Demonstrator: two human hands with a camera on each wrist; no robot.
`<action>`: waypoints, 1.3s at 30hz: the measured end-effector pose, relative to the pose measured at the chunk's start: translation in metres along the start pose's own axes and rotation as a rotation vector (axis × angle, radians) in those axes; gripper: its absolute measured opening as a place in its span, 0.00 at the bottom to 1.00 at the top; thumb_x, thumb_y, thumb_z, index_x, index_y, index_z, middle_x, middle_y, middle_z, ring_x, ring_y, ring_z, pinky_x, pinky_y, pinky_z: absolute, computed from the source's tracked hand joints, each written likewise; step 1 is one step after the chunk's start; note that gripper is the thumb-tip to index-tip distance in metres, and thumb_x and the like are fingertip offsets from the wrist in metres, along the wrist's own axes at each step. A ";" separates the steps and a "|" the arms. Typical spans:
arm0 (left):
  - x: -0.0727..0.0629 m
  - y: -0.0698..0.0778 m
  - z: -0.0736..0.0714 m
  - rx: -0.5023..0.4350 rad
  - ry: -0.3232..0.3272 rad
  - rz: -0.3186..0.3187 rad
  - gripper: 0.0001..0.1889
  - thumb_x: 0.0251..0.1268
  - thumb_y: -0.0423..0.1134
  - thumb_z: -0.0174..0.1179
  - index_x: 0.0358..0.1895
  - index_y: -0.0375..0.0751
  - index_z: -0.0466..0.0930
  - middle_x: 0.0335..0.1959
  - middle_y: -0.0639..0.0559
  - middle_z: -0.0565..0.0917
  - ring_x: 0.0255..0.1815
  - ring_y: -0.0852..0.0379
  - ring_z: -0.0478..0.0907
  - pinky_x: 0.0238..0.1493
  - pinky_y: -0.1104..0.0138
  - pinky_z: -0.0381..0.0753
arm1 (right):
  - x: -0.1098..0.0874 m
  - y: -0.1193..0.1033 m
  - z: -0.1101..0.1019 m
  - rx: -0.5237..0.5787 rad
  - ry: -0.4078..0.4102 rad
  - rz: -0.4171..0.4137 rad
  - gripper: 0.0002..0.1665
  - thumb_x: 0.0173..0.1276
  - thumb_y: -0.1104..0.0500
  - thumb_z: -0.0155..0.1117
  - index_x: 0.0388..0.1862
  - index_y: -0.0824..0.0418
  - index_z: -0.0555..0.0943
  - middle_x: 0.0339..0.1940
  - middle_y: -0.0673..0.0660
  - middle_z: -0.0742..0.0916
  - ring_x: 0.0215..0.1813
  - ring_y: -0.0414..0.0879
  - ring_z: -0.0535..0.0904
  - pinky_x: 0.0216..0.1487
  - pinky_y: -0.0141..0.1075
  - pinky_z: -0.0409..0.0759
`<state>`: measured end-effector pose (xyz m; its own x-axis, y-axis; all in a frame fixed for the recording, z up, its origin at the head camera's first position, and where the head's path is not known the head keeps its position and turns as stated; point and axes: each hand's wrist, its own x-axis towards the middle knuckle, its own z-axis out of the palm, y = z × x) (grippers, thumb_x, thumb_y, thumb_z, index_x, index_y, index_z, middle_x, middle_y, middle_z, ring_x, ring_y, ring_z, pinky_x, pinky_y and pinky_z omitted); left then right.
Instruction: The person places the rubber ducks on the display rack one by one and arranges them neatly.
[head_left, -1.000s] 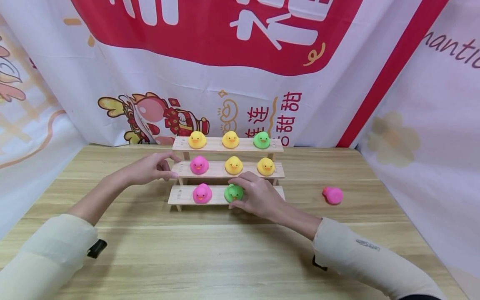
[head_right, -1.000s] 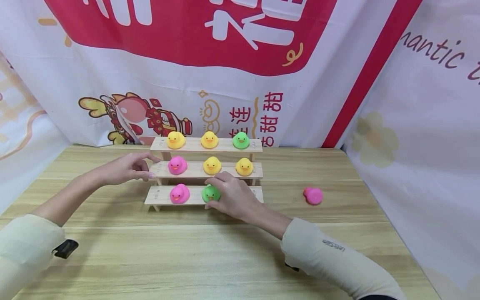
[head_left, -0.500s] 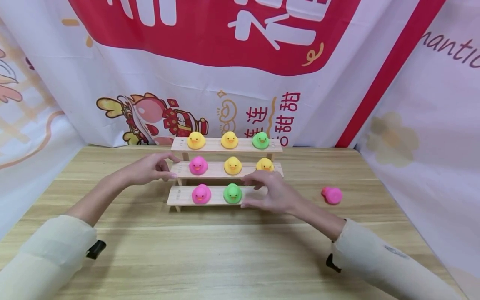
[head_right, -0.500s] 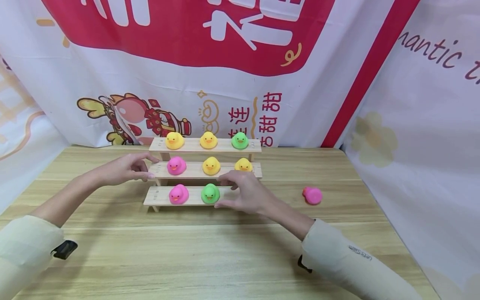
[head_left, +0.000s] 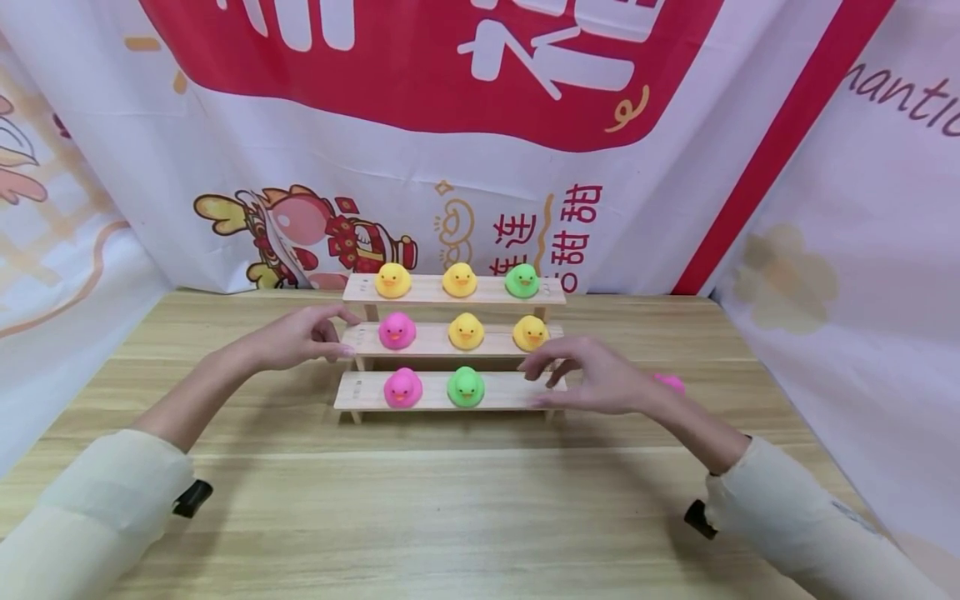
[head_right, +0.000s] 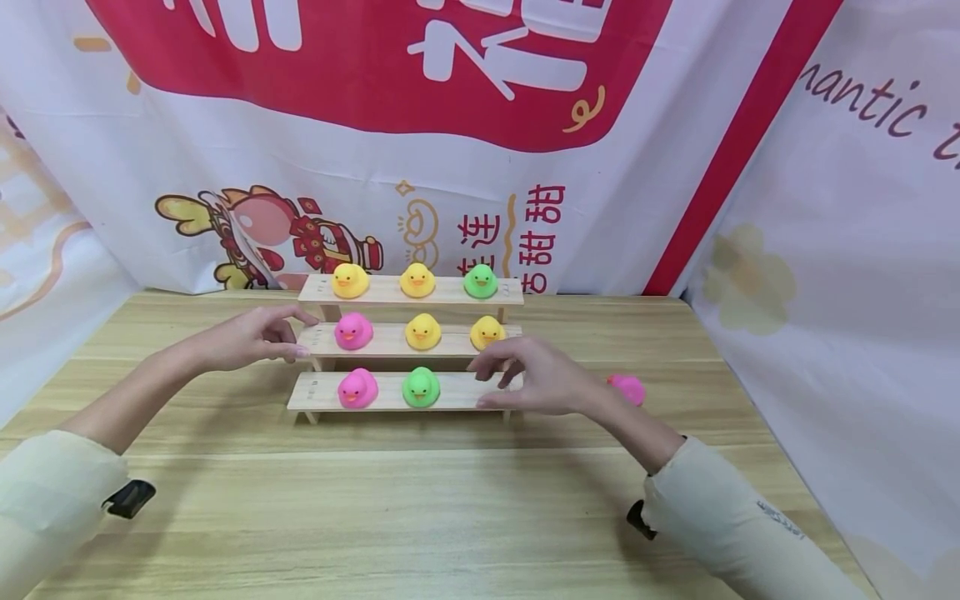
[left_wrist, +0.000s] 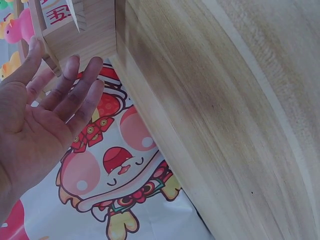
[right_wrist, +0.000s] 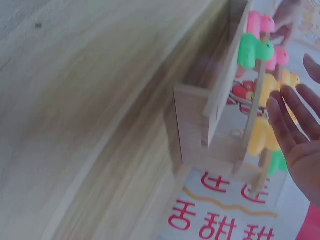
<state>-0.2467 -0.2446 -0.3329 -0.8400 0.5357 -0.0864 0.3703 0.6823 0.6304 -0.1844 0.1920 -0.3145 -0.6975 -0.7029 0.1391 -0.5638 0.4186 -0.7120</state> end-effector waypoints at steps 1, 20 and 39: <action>0.000 0.000 0.000 -0.001 0.000 -0.001 0.25 0.72 0.41 0.67 0.65 0.33 0.73 0.33 0.43 0.87 0.37 0.48 0.84 0.42 0.58 0.81 | -0.002 0.000 -0.003 0.004 -0.016 0.010 0.18 0.63 0.64 0.78 0.51 0.64 0.86 0.44 0.54 0.90 0.47 0.51 0.86 0.48 0.41 0.87; 0.000 0.000 -0.001 -0.021 0.003 0.015 0.24 0.73 0.40 0.67 0.65 0.31 0.72 0.33 0.42 0.87 0.36 0.49 0.84 0.41 0.59 0.81 | -0.049 0.055 -0.048 -0.050 -0.031 0.155 0.11 0.66 0.63 0.77 0.46 0.61 0.88 0.34 0.50 0.88 0.37 0.44 0.83 0.42 0.39 0.86; 0.000 0.000 -0.001 -0.013 -0.004 0.005 0.25 0.72 0.40 0.67 0.65 0.32 0.72 0.33 0.41 0.87 0.37 0.47 0.84 0.43 0.58 0.81 | -0.086 0.107 -0.071 -0.245 0.195 0.261 0.16 0.58 0.67 0.81 0.42 0.72 0.85 0.33 0.56 0.89 0.36 0.41 0.83 0.40 0.35 0.85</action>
<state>-0.2471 -0.2448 -0.3322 -0.8367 0.5409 -0.0859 0.3694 0.6732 0.6405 -0.2160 0.3384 -0.3540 -0.8886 -0.4427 0.1197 -0.4288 0.7097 -0.5590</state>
